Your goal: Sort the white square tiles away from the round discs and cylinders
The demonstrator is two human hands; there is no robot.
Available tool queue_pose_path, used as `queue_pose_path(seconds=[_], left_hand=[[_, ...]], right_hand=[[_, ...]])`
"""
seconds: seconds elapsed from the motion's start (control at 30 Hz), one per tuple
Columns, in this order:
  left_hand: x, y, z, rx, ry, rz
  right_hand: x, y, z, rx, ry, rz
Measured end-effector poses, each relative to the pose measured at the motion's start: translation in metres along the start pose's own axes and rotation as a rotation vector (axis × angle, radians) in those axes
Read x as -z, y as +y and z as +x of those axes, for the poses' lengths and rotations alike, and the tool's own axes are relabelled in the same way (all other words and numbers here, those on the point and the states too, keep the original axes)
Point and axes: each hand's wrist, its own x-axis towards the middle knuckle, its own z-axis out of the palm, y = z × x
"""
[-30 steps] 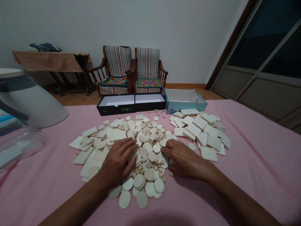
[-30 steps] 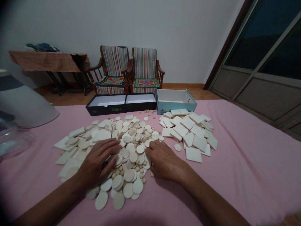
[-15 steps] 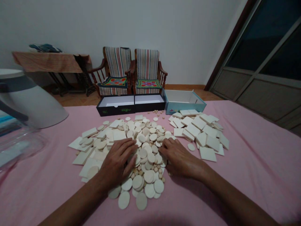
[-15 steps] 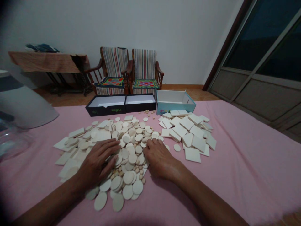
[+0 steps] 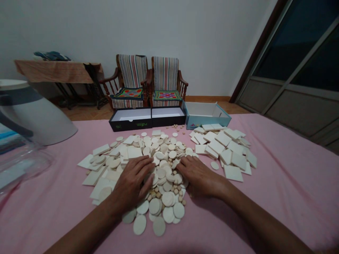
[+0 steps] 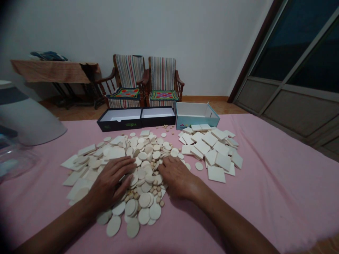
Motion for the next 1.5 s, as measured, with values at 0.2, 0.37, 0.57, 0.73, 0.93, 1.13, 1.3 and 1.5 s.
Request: queue_pose_path(seconds=[0.2,0.37,0.57,0.73,0.93,1.13,1.3,1.5], left_hand=[[0.002,0.001,0.002,-0.002,-0.005,0.001],[0.003,0.002,0.002,-0.012,-0.001,0.012],[0.002,0.001,0.002,-0.010,-0.006,0.010],[0.004,0.002,0.002,-0.006,0.002,0.003],[0.005,0.004,0.005,0.002,0.007,-0.004],[0.004,0.003,0.004,0.004,0.002,-0.005],[0.004,0.003,0.003,-0.008,0.001,-0.003],[0.003,0.002,0.003,-0.006,-0.001,0.003]], right_hand=[[0.006,-0.002,-0.002,0.001,-0.014,0.006],[0.004,-0.003,0.001,0.017,-0.011,-0.027],[0.008,-0.003,0.002,0.027,-0.036,-0.045],[0.022,-0.001,-0.003,0.002,0.070,-0.047],[0.032,0.005,-0.013,-0.013,0.162,-0.080],[0.033,0.028,-0.023,-0.169,0.252,-0.138],[0.034,0.072,-0.035,-0.448,0.452,-0.235],[0.025,0.085,-0.031,-0.479,0.677,-0.105]])
